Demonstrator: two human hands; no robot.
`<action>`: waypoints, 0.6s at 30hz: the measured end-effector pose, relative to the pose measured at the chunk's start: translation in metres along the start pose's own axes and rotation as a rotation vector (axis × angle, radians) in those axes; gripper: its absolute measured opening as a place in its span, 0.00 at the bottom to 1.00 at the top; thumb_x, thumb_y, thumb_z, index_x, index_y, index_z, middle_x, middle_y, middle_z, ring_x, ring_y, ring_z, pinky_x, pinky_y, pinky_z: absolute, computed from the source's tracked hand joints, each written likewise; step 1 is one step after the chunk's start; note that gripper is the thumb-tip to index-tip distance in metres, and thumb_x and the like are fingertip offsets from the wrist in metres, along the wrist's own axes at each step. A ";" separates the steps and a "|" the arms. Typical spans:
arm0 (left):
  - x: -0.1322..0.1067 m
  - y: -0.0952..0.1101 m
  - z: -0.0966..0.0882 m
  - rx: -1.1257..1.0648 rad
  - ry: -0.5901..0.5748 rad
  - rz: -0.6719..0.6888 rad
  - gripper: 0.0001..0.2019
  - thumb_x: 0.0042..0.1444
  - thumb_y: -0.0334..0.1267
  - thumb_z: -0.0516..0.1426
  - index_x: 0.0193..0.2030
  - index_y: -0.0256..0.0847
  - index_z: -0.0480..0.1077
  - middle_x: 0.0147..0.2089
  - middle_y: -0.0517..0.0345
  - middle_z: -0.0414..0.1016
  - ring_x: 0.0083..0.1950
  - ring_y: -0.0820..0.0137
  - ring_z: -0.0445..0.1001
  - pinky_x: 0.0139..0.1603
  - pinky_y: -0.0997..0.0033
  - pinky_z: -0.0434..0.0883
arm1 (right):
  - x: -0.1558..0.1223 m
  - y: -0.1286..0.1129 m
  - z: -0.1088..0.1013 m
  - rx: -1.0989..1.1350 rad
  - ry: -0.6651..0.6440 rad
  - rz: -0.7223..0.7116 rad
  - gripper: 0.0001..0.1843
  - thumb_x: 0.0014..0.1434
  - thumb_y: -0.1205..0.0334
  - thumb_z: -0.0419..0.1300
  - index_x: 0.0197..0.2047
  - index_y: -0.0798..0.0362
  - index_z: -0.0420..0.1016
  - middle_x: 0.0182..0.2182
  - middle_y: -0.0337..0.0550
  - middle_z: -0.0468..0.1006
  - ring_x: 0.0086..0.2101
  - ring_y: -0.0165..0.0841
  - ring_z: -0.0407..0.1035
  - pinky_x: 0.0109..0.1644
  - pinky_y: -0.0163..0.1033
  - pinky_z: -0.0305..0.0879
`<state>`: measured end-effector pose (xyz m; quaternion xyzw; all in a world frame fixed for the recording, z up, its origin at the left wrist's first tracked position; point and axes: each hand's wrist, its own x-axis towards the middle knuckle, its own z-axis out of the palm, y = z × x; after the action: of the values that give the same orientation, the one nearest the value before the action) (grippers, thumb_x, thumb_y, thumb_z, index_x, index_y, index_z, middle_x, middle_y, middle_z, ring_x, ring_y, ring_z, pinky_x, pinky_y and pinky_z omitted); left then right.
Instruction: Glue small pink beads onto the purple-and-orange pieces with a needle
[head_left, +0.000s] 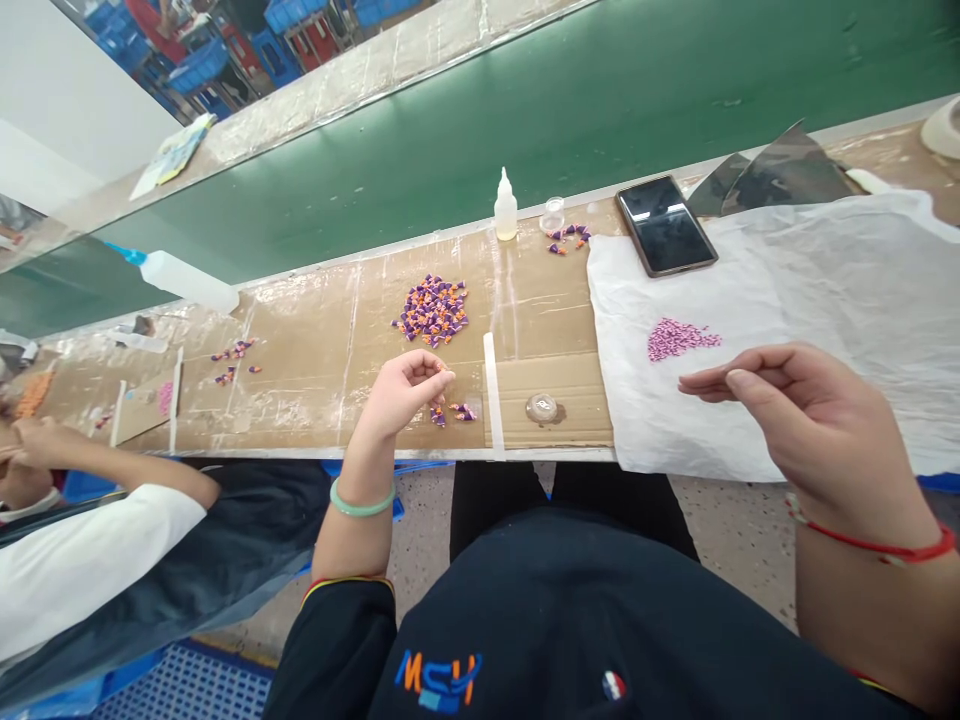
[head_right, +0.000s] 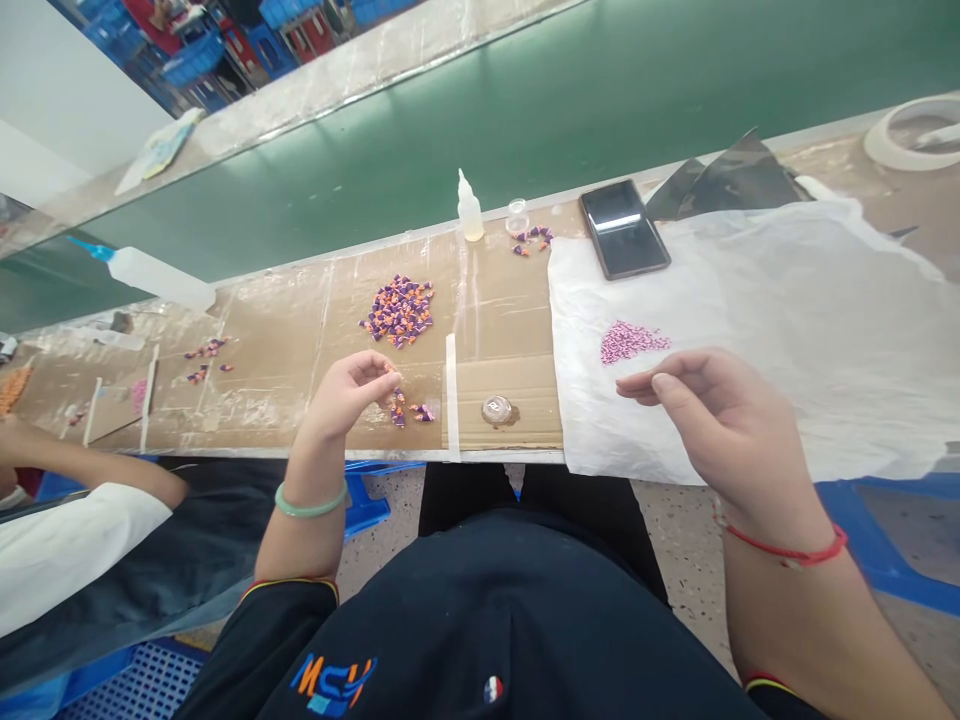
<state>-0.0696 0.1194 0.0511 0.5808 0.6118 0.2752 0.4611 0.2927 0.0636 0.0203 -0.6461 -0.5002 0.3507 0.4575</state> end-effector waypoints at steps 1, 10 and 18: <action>-0.002 0.002 0.001 -0.035 -0.012 0.002 0.16 0.48 0.50 0.64 0.31 0.40 0.68 0.26 0.60 0.72 0.24 0.73 0.71 0.28 0.71 0.71 | 0.000 -0.001 0.000 0.005 -0.003 0.003 0.12 0.56 0.50 0.63 0.35 0.50 0.74 0.35 0.46 0.83 0.37 0.44 0.78 0.46 0.56 0.74; -0.015 0.011 0.010 -0.189 -0.020 0.023 0.15 0.46 0.47 0.66 0.30 0.41 0.67 0.21 0.65 0.68 0.20 0.76 0.67 0.23 0.74 0.68 | 0.002 -0.003 0.003 0.009 -0.009 0.005 0.12 0.55 0.50 0.63 0.35 0.50 0.73 0.35 0.47 0.83 0.37 0.45 0.78 0.47 0.60 0.73; -0.021 0.009 0.015 -0.165 0.030 0.077 0.13 0.48 0.46 0.65 0.29 0.42 0.68 0.21 0.65 0.67 0.19 0.76 0.65 0.21 0.74 0.66 | 0.007 0.006 0.004 0.031 0.018 -0.088 0.09 0.59 0.54 0.63 0.37 0.51 0.74 0.35 0.46 0.82 0.38 0.41 0.77 0.43 0.49 0.75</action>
<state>-0.0541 0.0976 0.0580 0.5597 0.5709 0.3509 0.4875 0.2933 0.0705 0.0131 -0.6195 -0.5186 0.3322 0.4868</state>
